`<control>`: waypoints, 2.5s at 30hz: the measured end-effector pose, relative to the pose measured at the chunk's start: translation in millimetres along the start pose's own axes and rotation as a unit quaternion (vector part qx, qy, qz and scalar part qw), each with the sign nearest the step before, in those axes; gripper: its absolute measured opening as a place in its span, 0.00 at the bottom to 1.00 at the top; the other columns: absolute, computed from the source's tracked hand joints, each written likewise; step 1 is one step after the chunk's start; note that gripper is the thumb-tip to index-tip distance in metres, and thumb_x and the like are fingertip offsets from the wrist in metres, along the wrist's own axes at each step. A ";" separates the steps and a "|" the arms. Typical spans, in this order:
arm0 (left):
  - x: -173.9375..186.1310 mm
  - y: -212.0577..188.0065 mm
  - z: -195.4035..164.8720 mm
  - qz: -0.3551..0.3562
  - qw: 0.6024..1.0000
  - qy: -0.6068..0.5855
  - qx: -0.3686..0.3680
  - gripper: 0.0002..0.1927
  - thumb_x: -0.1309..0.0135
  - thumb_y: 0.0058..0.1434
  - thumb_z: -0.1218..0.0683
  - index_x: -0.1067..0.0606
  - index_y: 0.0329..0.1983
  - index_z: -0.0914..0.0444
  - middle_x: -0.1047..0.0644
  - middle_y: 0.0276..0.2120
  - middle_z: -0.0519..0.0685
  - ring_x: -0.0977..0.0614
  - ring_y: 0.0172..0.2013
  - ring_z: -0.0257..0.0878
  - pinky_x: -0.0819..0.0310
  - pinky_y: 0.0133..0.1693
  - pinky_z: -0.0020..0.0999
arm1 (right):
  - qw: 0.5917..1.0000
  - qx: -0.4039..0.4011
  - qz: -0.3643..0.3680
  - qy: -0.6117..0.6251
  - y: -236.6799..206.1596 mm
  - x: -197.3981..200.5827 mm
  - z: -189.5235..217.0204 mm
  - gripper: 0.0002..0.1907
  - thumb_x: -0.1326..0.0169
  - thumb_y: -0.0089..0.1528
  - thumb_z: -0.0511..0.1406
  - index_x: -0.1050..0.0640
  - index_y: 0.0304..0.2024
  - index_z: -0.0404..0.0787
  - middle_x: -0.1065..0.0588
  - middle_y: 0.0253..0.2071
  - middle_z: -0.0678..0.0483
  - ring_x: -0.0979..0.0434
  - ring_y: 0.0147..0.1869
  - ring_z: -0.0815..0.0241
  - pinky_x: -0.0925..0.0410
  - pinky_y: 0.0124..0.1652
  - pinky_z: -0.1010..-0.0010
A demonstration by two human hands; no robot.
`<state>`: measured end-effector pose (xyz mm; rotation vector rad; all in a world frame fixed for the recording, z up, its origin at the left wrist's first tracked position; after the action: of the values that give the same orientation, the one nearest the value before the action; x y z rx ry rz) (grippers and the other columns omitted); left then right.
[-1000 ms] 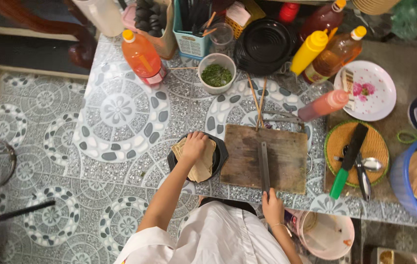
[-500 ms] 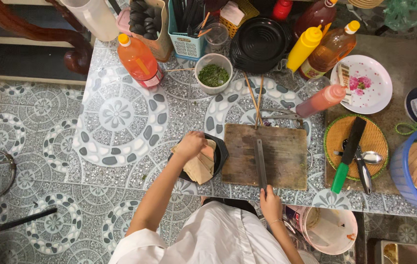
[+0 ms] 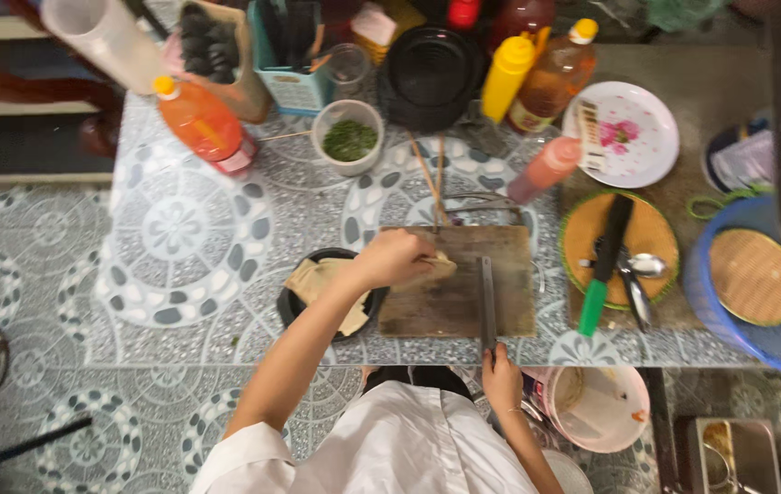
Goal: The person takes instant noodle blocks from a cardboard box, unwraps one, and places it into a bowl, then adds toppings from containers using chopsticks. They then slice a block of tofu into pieces on a cutting board with a knife and handle the cut tofu pieces.
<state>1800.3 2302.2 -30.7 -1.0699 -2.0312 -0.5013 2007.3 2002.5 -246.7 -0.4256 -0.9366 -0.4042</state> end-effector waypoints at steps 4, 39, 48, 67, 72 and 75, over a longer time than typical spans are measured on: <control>-73.5 58.4 26.7 0.071 0.993 -0.093 -0.010 0.13 0.37 0.51 0.51 0.18 0.38 0.60 0.18 0.32 0.56 0.16 0.35 0.54 0.23 0.38 0.49 | 0.999 -0.009 -0.042 0.006 -5.0 18.8 -23.5 0.14 0.50 0.66 0.42 0.27 0.45 0.38 0.25 0.22 0.36 0.23 0.29 0.31 0.33 0.28 0.42; -220.9 -40.1 37.7 -0.144 0.972 -0.039 0.180 0.45 0.31 0.52 0.50 0.37 0.73 0.55 0.45 0.76 0.55 0.46 0.75 0.56 0.46 0.69 0.50 | 0.970 0.174 0.056 -0.163 47.9 20.5 88.3 0.08 0.52 0.67 0.37 0.31 0.42 0.38 0.23 0.21 0.43 0.20 0.25 0.41 0.28 0.25 0.50; -190.4 14.5 10.5 -0.220 0.973 0.044 0.055 0.32 0.43 0.56 0.60 0.32 0.66 0.59 0.40 0.72 0.51 0.43 0.76 0.51 0.49 0.77 0.55 | 0.969 0.159 0.086 -0.170 50.4 20.9 92.2 0.14 0.49 0.64 0.36 0.30 0.48 0.35 0.22 0.22 0.43 0.20 0.27 0.39 0.27 0.28 0.48; -208.7 99.4 2.3 0.012 0.985 0.168 -0.033 0.35 0.62 0.69 0.35 0.37 0.74 0.55 0.42 0.75 0.51 0.53 0.77 0.51 0.70 0.74 0.54 | 0.970 0.114 0.140 -0.162 61.2 10.4 88.4 0.23 0.46 0.61 0.36 0.32 0.55 0.31 0.21 0.24 0.43 0.18 0.27 0.39 0.25 0.28 0.51; -198.9 90.6 1.8 -0.023 0.994 0.089 -0.059 0.33 0.55 0.69 0.40 0.36 0.72 0.60 0.41 0.74 0.56 0.52 0.76 0.54 0.67 0.74 0.56 | 0.971 0.113 0.146 -0.152 58.6 7.4 86.7 0.17 0.49 0.64 0.35 0.32 0.53 0.33 0.21 0.25 0.41 0.19 0.29 0.37 0.26 0.30 0.48; -189.7 75.5 12.6 -0.161 0.986 -0.026 -0.043 0.26 0.52 0.68 0.50 0.33 0.69 0.62 0.35 0.72 0.55 0.43 0.75 0.53 0.55 0.74 0.55 | 0.980 0.102 0.150 -0.081 64.9 8.8 80.7 0.22 0.49 0.63 0.35 0.33 0.56 0.30 0.22 0.24 0.38 0.20 0.28 0.34 0.28 0.29 0.44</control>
<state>1923.0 2254.9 -187.4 -0.8115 -2.2596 -0.7396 1990.0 2097.6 -208.4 -0.4084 -1.0412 0.0013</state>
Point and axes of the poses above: each hand's wrist, its own y-axis towards the middle knuckle, its own x-axis out of the back of the hand, z = x × y, the point moved 3 cm from there along y, towards the middle knuckle
